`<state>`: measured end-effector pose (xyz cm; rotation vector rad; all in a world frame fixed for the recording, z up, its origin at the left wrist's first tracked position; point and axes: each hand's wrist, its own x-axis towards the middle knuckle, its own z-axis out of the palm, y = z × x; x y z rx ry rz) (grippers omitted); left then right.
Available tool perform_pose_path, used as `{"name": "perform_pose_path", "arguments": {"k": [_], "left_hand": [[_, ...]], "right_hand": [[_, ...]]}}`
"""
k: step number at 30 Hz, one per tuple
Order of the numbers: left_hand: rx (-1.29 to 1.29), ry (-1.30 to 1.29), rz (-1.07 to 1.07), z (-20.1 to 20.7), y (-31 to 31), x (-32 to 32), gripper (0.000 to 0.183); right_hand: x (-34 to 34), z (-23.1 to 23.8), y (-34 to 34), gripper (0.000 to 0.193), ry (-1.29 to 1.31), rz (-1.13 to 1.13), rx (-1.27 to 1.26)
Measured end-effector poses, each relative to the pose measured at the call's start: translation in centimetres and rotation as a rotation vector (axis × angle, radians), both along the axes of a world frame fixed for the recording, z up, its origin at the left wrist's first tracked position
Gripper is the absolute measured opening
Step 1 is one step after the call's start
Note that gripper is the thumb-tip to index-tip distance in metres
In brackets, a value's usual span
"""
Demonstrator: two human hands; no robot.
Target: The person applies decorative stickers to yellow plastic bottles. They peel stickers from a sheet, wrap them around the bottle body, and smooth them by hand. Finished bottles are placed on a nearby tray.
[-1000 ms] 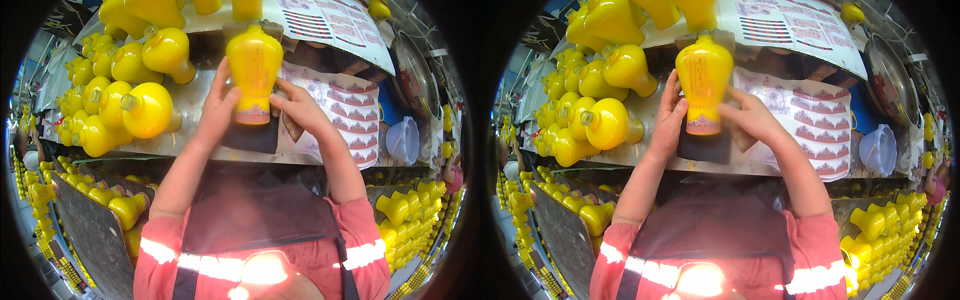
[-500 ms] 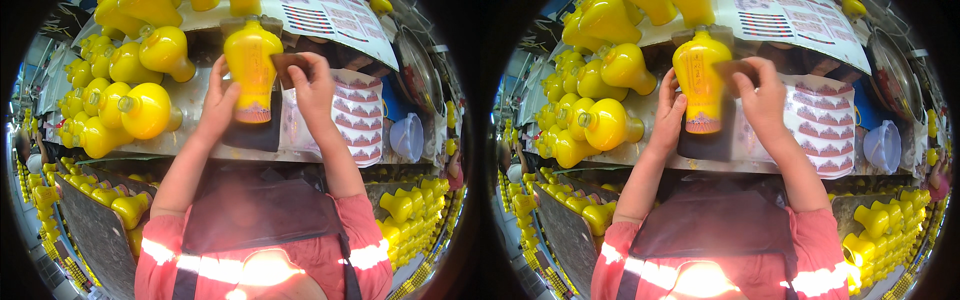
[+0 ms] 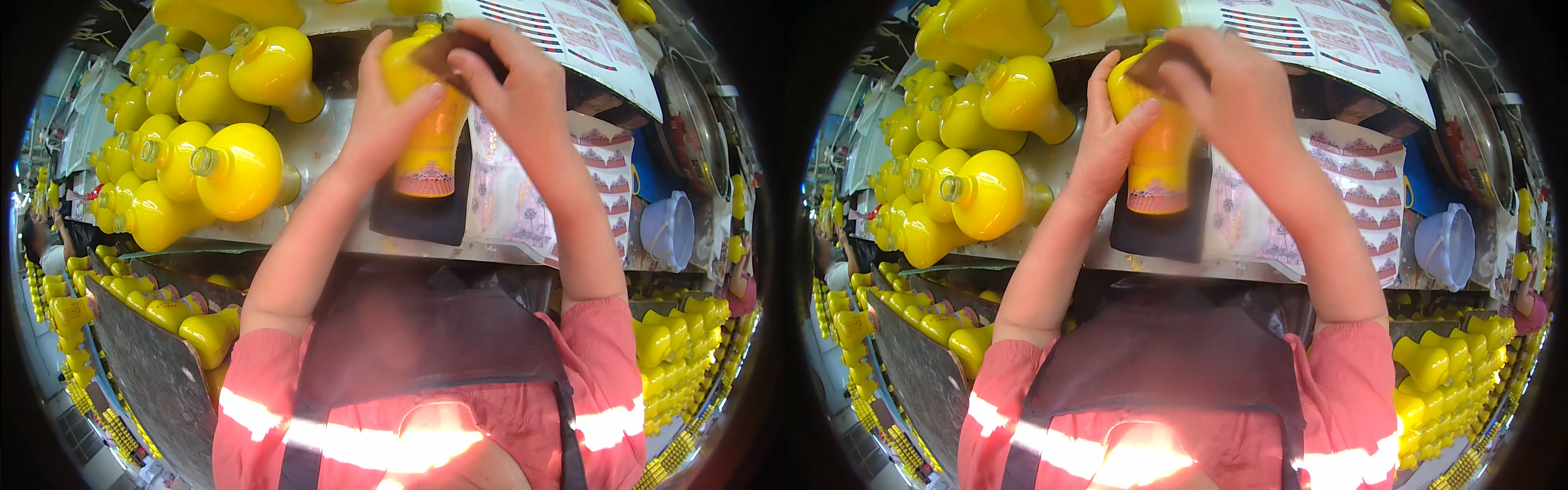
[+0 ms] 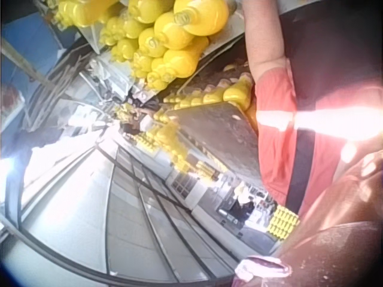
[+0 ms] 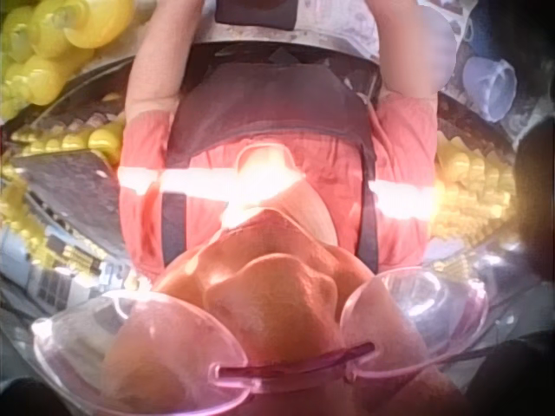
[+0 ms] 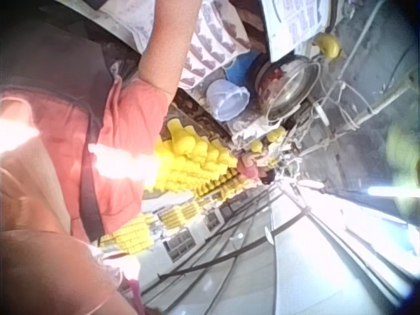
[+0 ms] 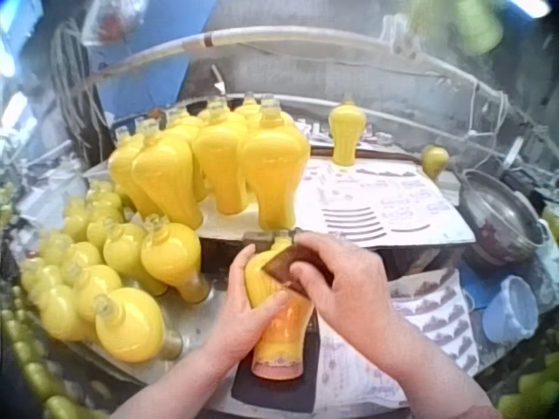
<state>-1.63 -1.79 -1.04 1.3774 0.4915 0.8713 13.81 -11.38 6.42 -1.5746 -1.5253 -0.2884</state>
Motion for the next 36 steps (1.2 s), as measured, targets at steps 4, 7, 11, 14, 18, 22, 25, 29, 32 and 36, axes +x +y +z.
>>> {"name": "perform_pose_path", "arguments": {"k": [4,7,11,14,18,22,25,29,32,36], "left_hand": [[0.197,0.163,0.084,0.8,0.0,-0.1,0.091],[0.242,0.226,0.148,1.5,0.4,0.6,0.077],[0.151,0.194,0.192,2.3,1.2,1.7,0.057],[0.044,0.186,0.210,2.6,1.6,2.2,0.050],[-0.090,0.094,0.166,2.7,1.9,2.3,0.037],[-0.244,-0.039,0.101,2.7,1.1,1.4,0.029],[-0.168,-0.057,0.151,2.7,0.2,0.6,0.041],[-0.381,-0.148,-0.010,2.5,-1.6,-1.1,0.056],[-0.554,-0.011,-0.158,2.5,-2.1,-1.6,0.063],[-0.517,-0.125,-0.270,3.3,-1.8,-2.4,0.072]], "right_hand": [[1.4,3.0,2.0,0.022,0.078,0.032,-0.080],[2.4,4.4,2.9,0.020,0.163,0.189,-0.246],[3.1,4.1,3.8,0.023,0.022,0.024,-0.254],[2.6,1.8,2.5,0.021,-0.158,-0.027,-0.059],[-0.1,-1.4,-1.8,0.029,-0.192,-0.014,0.089],[-2.5,-1.0,-3.4,0.030,-0.249,0.321,0.102],[-1.7,1.0,-1.2,0.029,-0.085,0.154,0.045],[1.5,2.7,2.3,0.025,0.085,0.031,-0.115],[2.4,3.0,3.3,0.025,0.108,0.196,-0.211],[2.1,2.7,3.5,0.020,-0.098,-0.038,-0.159]]}}
